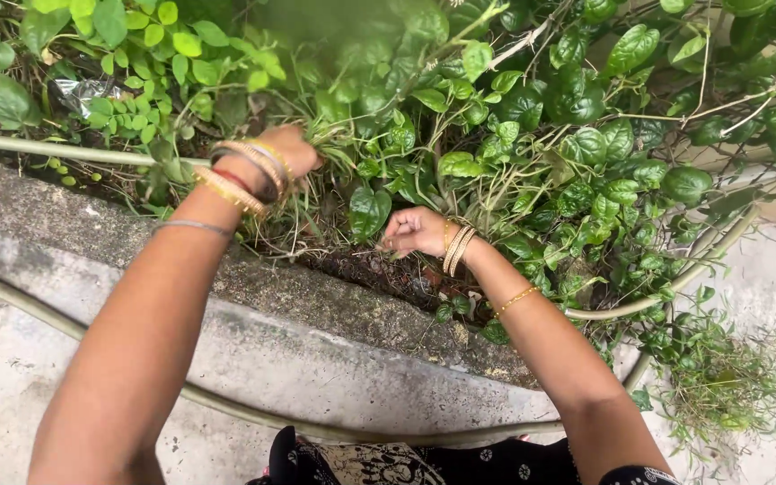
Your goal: The person weeds a patch of plants by hand.
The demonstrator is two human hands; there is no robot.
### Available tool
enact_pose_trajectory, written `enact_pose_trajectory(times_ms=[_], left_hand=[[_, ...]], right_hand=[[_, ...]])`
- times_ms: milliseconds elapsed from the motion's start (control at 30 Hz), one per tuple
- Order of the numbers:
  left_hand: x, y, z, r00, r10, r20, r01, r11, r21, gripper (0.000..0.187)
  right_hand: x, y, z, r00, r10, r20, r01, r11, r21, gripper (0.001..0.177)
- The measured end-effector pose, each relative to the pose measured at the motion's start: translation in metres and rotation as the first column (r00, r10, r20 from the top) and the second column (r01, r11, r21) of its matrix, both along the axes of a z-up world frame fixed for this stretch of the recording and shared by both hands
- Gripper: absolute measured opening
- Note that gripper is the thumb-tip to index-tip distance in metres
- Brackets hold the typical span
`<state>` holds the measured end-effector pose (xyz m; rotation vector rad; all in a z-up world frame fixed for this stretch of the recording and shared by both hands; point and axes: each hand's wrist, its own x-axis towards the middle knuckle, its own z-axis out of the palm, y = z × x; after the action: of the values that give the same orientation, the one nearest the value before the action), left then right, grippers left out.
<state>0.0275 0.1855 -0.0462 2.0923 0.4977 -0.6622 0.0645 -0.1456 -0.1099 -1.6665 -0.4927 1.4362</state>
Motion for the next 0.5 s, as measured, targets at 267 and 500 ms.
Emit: enact_pose_trajectory(times_ms=[267, 500], left_hand=[[0.032, 0.002, 0.008, 0.896, -0.428, -0.114, 0.442, 0.846, 0.298, 0.036], [0.031, 0.002, 0.000, 0.896, -0.427, -0.125, 0.444, 0.845, 0.298, 0.039]], right_hand=[[-0.081, 0.036, -0.010, 0.913, 0.138, 0.384, -0.070, 0.980, -0.184, 0.012], [-0.111, 0.096, -0.038, 0.632, -0.118, 0.766, 0.500, 0.817, -0.286, 0.025]])
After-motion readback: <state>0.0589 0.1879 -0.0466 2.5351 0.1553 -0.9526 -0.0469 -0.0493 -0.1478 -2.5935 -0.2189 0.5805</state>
